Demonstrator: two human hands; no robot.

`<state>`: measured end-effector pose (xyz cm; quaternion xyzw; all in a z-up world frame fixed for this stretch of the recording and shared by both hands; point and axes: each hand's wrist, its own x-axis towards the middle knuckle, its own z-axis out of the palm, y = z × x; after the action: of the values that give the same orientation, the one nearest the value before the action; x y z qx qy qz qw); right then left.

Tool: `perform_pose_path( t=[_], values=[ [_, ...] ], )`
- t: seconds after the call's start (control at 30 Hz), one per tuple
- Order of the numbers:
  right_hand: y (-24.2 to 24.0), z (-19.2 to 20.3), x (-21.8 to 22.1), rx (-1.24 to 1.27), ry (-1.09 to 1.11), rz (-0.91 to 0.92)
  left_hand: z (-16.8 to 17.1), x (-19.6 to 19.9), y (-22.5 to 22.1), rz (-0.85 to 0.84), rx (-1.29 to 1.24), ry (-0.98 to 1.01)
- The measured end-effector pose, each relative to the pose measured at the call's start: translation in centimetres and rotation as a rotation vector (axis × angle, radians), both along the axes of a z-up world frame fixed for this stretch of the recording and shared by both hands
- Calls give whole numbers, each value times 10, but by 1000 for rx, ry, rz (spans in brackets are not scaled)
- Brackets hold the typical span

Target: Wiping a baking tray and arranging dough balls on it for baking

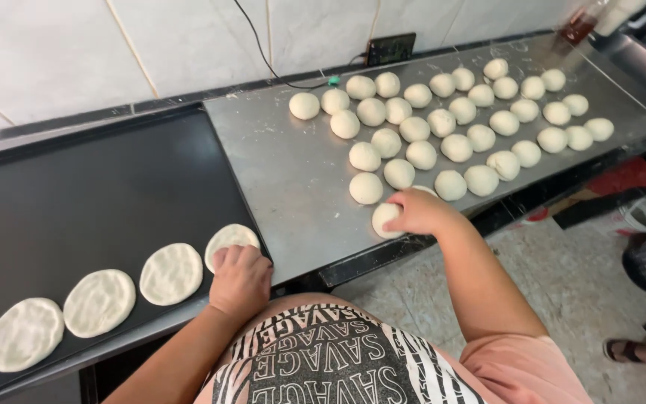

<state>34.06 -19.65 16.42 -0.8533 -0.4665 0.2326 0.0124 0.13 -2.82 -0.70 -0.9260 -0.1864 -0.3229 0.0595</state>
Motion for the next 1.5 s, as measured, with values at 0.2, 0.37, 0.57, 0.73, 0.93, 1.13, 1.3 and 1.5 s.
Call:
perform_pose_path(
  t=[0.2,0.37,0.57,0.73,0.93,1.13,1.3,1.5],
  values=[
    [-20,-56,5,287,7,154,-13,14,-6,-116,49,-116],
    [-27,-26,-15,244,139,40,-9,37,-15,-165,29,-87],
    [-22,-18,-22,358,247,-15,6,63,-28,-268,0,-99],
    [-6,-9,-56,375,324,2,31,60,-34,-324,-24,16],
    [17,-34,-87,580,331,244,69,63,-28,-279,-581,-120],
    [60,-75,-82,721,560,71,81,78,24,-451,-987,-136],
    [87,-93,-88,871,907,-70,81,80,91,-163,-1259,24],
    [56,-137,-86,840,363,-194,94,75,121,-16,-1321,234]
  ],
)
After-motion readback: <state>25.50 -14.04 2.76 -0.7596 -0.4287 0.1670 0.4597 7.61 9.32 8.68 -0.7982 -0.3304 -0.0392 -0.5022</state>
